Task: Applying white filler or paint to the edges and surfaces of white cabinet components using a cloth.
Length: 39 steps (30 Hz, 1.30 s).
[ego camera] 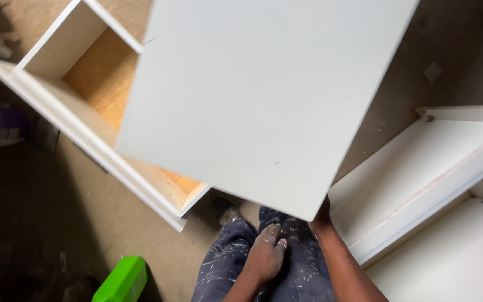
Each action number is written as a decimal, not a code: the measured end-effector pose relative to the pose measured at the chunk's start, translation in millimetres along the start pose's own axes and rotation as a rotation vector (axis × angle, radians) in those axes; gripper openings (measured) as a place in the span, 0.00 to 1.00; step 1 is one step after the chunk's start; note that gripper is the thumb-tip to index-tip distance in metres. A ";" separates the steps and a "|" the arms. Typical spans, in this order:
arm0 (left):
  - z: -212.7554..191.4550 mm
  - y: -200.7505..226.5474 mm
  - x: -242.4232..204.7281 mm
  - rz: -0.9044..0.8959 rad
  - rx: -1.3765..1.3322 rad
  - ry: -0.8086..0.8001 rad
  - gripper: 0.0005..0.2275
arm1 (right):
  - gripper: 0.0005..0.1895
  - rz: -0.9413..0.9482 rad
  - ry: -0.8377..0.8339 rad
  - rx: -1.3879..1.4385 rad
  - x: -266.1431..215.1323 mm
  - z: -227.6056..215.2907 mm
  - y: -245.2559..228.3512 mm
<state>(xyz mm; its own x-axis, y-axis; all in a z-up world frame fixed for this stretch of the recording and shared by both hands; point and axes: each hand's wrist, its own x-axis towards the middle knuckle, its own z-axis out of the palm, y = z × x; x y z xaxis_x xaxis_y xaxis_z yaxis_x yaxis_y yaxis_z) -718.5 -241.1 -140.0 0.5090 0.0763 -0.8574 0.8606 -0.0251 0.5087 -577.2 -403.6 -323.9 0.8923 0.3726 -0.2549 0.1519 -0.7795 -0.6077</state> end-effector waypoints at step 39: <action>-161.8 -129.8 -104.9 -0.351 -1.639 0.807 0.27 | 0.16 -0.341 -0.770 -0.163 -4.8 173.3 -465.4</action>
<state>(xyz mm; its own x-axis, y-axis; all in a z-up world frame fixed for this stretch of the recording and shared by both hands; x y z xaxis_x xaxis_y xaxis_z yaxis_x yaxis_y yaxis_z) -886.4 -84.6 -103.5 -0.2193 0.2723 -0.9369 -0.2119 0.9240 0.3181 -725.9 44.7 -170.2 0.2578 0.7921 -0.5532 0.4714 -0.6029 -0.6436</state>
